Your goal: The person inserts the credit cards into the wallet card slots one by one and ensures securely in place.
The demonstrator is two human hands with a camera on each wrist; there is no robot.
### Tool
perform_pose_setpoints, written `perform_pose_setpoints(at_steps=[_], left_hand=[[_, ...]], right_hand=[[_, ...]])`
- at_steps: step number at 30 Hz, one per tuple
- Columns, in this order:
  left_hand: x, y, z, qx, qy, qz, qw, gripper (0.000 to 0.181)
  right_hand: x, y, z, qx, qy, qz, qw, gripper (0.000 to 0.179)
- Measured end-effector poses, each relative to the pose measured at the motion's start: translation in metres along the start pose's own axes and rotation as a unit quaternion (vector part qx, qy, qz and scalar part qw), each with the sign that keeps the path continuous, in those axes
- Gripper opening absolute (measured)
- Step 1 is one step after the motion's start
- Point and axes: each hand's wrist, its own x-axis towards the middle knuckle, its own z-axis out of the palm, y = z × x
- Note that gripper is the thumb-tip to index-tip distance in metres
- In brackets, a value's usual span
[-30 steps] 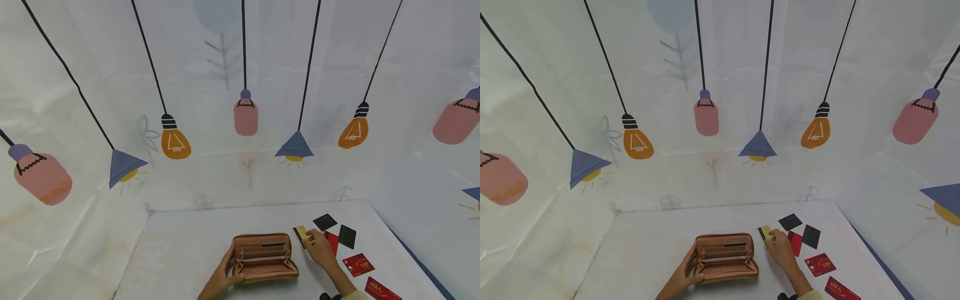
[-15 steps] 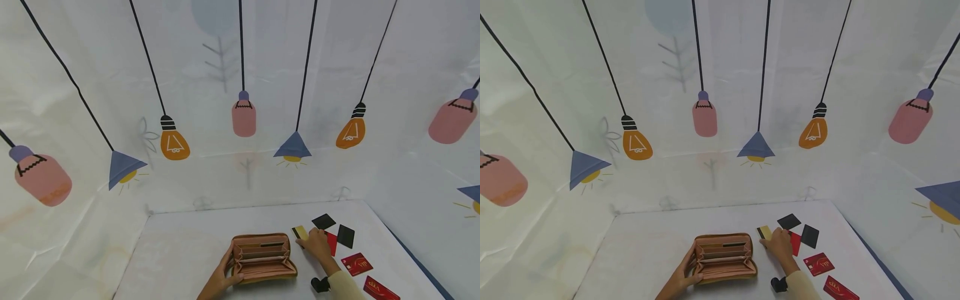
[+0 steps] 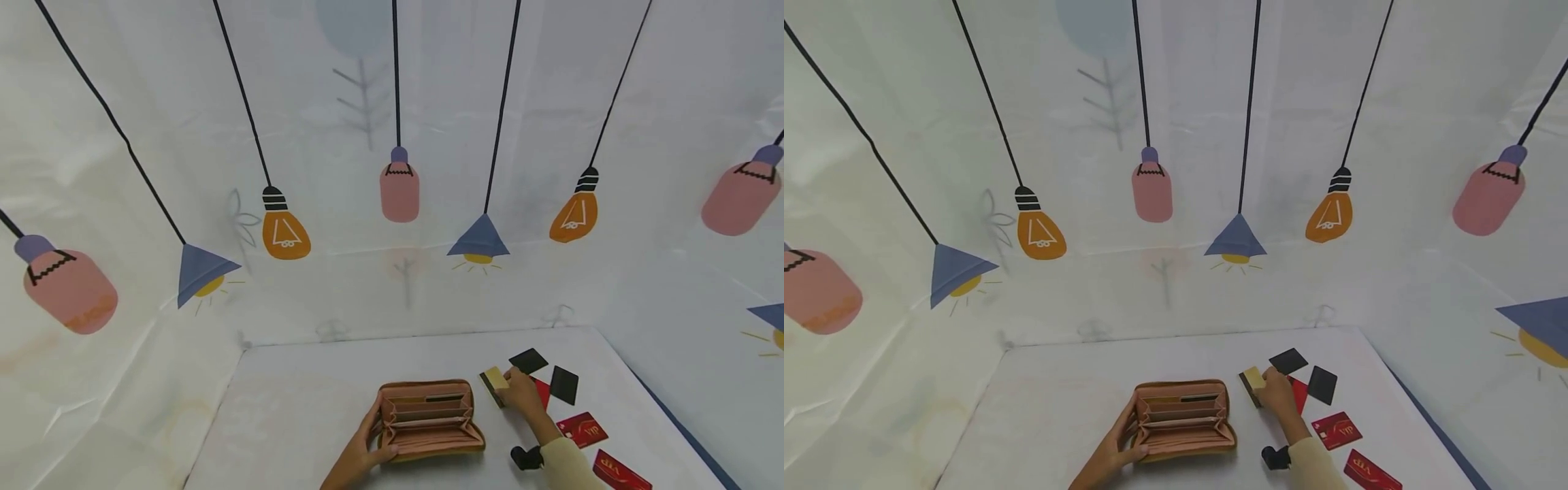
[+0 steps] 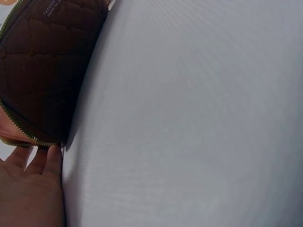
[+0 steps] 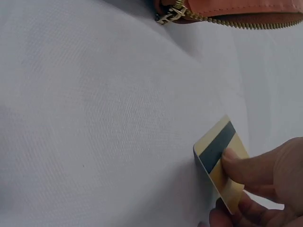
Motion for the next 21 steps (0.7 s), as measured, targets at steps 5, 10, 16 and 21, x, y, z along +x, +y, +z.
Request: perform_pose_setpoints(at_steps=[5, 10, 16, 21], left_hand=[[-0.001, 0.0, -0.001, -0.004, -0.001, 0.002, 1.0, 0.091], [-0.002, 0.001, 0.0, -0.008, -0.006, 0.006, 0.9999, 0.091], [-0.001, -0.001, -0.001, -0.011, -0.004, 0.003, 0.9999, 0.091], [-0.002, -0.001, -0.002, -0.005, 0.002, -0.006, 1.0, 0.09]], right_hand=[[-0.004, -0.006, -0.005, 0.0, 0.038, -0.061, 0.9974, 0.015], [-0.01, -0.01, -0.012, -0.006, 0.049, -0.083, 0.9953, 0.011], [-0.015, -0.012, -0.016, 0.009, 0.05, -0.105, 0.9932, 0.012], [-0.018, -0.016, -0.02, 0.013, 0.046, -0.111, 0.9927, 0.014]])
